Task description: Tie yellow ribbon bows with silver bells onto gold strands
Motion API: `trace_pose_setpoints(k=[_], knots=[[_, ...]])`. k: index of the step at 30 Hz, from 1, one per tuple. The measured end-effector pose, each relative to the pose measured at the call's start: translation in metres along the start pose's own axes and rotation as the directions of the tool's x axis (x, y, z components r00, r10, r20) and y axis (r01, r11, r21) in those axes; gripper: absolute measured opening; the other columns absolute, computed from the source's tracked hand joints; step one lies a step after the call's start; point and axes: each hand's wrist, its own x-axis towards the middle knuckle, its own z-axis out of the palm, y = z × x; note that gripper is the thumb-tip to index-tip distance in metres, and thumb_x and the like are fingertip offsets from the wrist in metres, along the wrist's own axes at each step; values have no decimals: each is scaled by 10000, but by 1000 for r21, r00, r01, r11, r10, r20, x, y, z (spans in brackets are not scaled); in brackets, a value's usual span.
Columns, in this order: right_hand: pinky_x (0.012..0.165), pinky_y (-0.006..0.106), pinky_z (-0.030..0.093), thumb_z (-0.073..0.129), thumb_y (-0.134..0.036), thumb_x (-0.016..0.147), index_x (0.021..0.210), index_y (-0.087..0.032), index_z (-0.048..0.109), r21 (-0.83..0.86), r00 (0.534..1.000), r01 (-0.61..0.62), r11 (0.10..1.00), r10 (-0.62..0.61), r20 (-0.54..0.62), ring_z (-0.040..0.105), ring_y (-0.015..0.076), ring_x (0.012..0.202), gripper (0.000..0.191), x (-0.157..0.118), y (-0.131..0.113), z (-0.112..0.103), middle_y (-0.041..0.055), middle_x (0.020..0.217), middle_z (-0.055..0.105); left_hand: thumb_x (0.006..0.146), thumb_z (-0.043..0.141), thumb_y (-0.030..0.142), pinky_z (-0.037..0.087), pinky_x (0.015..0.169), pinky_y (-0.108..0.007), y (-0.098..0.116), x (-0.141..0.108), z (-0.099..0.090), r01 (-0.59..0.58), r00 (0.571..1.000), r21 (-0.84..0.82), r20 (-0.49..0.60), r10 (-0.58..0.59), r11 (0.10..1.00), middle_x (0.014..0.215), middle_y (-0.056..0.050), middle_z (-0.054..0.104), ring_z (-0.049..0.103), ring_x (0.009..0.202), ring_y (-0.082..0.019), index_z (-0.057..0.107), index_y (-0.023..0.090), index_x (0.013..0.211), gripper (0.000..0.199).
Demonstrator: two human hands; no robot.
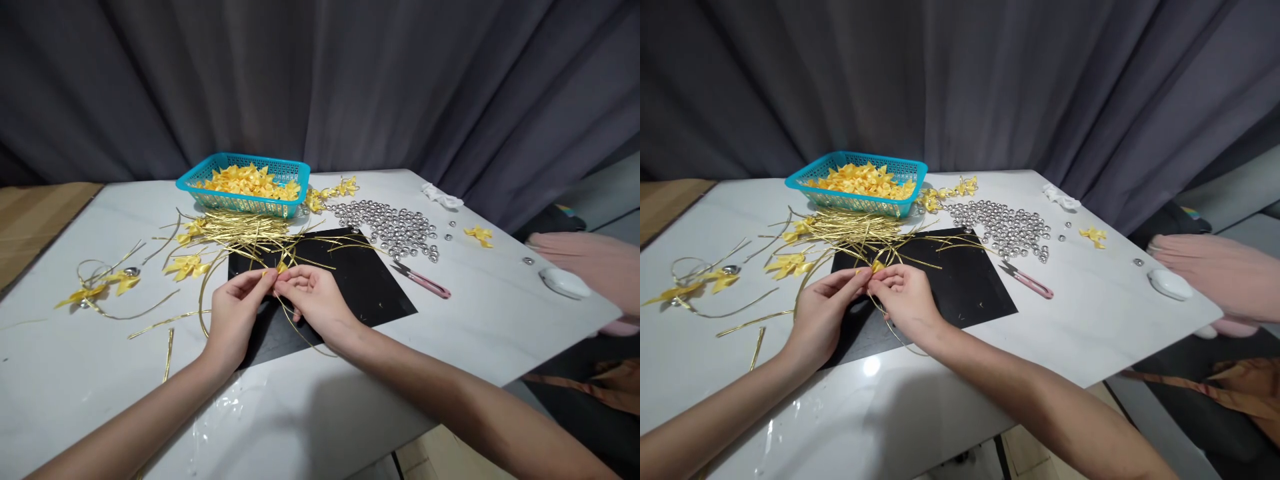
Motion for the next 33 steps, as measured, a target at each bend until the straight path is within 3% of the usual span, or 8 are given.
trace_pose_setpoints(k=[5,12,20,23,27,30,33], knots=[[300,126,372,602,-103,713,701,-142,562,-71,1000,8,997,-7,10,457,46,420,57,1,0,0,-30,584,575,632,792,362,502,733,-262,0,1,-1,14,1000,20,6,-14,1000,741,-33,741,646,749,-163,759,188,740,208],[363,151,332,617,-111,694,684,-142,571,-282,978,195,939,-208,-19,416,39,424,56,0,3,-2,-55,560,505,631,789,363,493,753,-280,-2,2,-2,3,1000,23,24,-4,1000,759,-45,735,641,770,-177,746,172,738,223],[589,197,433,635,-119,720,689,-138,595,-197,999,39,980,-32,35,589,77,565,54,3,-10,-9,-2,597,648,627,784,383,434,708,-249,-6,6,-5,-38,998,2,-42,38,999,732,-11,679,567,721,-142,707,169,754,261],[560,208,388,694,-176,681,718,-143,635,-329,982,177,928,-191,-10,577,94,585,77,7,-11,-17,9,644,666,637,773,398,417,687,-244,-6,8,-5,-56,997,14,-43,57,998,693,7,636,533,695,-137,692,171,755,269],[483,204,307,690,-214,695,777,-152,657,-478,921,346,807,-391,7,429,52,483,108,11,-12,-23,-2,716,668,653,761,400,412,689,-239,-4,7,-4,-63,997,13,-48,63,998,709,7,618,521,698,-133,683,164,772,276],[435,187,283,667,-186,707,806,-145,648,-388,942,333,859,-323,92,336,22,434,108,8,-22,-22,-23,722,624,661,759,399,405,680,-231,-4,7,-4,-67,996,4,-57,67,998,697,15,611,511,693,-127,680,169,770,266],[372,169,254,632,-178,723,842,-147,634,-195,972,110,975,-64,227,322,13,396,124,3,-35,-23,-43,679,575,675,753,397,399,670,-229,-6,8,-6,-71,996,7,-50,72,997,687,19,600,503,689,-126,677,173,778,258]])
